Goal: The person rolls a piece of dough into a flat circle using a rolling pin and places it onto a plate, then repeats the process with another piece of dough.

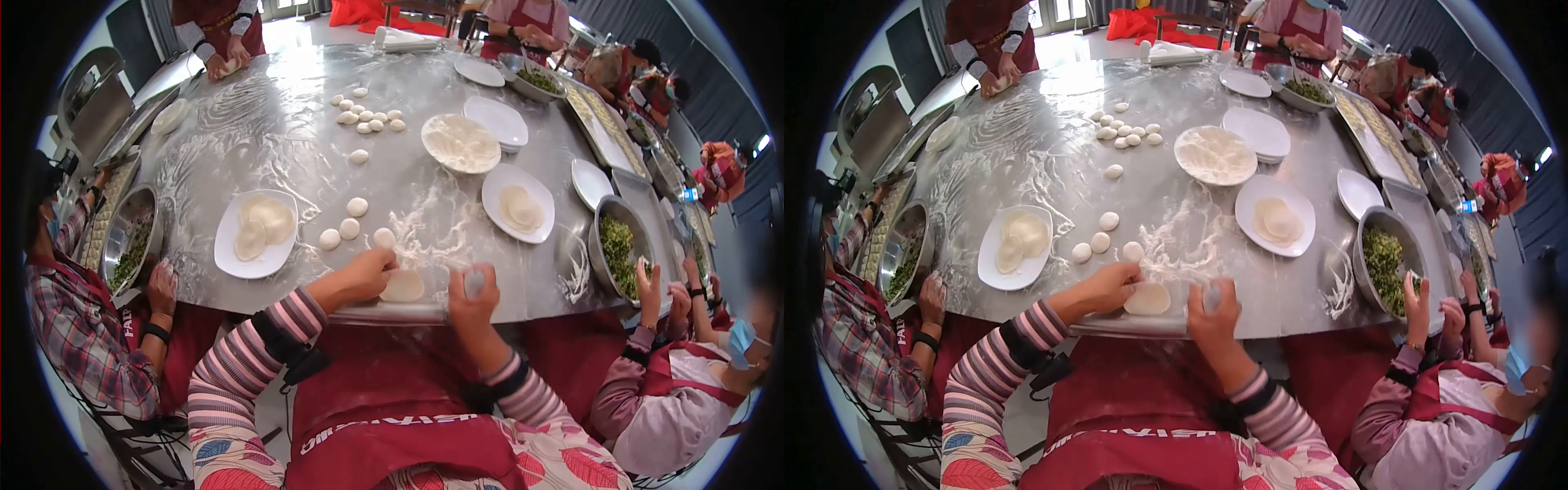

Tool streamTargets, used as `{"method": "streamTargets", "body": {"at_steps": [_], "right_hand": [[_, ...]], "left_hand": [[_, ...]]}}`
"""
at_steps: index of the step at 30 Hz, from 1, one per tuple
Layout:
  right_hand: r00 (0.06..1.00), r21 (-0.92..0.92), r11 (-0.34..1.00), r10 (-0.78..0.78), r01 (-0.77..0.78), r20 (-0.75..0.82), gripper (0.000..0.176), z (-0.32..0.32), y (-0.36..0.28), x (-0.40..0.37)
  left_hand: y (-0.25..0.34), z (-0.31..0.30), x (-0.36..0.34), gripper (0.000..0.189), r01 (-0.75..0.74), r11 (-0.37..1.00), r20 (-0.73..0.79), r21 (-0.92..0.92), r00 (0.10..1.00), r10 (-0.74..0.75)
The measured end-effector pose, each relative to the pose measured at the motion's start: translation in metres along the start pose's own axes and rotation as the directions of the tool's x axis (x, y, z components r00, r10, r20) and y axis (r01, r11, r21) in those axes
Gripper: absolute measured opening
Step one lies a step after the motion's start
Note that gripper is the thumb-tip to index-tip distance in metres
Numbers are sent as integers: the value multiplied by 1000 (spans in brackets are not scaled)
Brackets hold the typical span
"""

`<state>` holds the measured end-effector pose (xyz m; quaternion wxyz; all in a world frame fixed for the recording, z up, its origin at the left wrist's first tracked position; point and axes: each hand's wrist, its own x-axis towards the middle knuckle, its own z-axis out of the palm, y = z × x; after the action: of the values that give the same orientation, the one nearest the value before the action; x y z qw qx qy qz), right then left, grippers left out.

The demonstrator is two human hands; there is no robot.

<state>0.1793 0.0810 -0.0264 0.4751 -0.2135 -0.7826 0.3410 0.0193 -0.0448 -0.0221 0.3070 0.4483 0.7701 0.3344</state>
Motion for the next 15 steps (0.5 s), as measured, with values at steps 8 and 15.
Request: {"method": "streamTargets", "body": {"at_steps": [8, 15], "right_hand": [[1000, 34, 999, -3, 4, -14, 23, 31, 16, 37], [999, 122, 992, 11, -16, 43, 24, -19, -2, -13]], "left_hand": [[15, -6, 10, 20, -57, 989, 27, 137, 998, 53], [60, 2, 77, 18, -184, 983, 58, -10, 981, 184]]}}
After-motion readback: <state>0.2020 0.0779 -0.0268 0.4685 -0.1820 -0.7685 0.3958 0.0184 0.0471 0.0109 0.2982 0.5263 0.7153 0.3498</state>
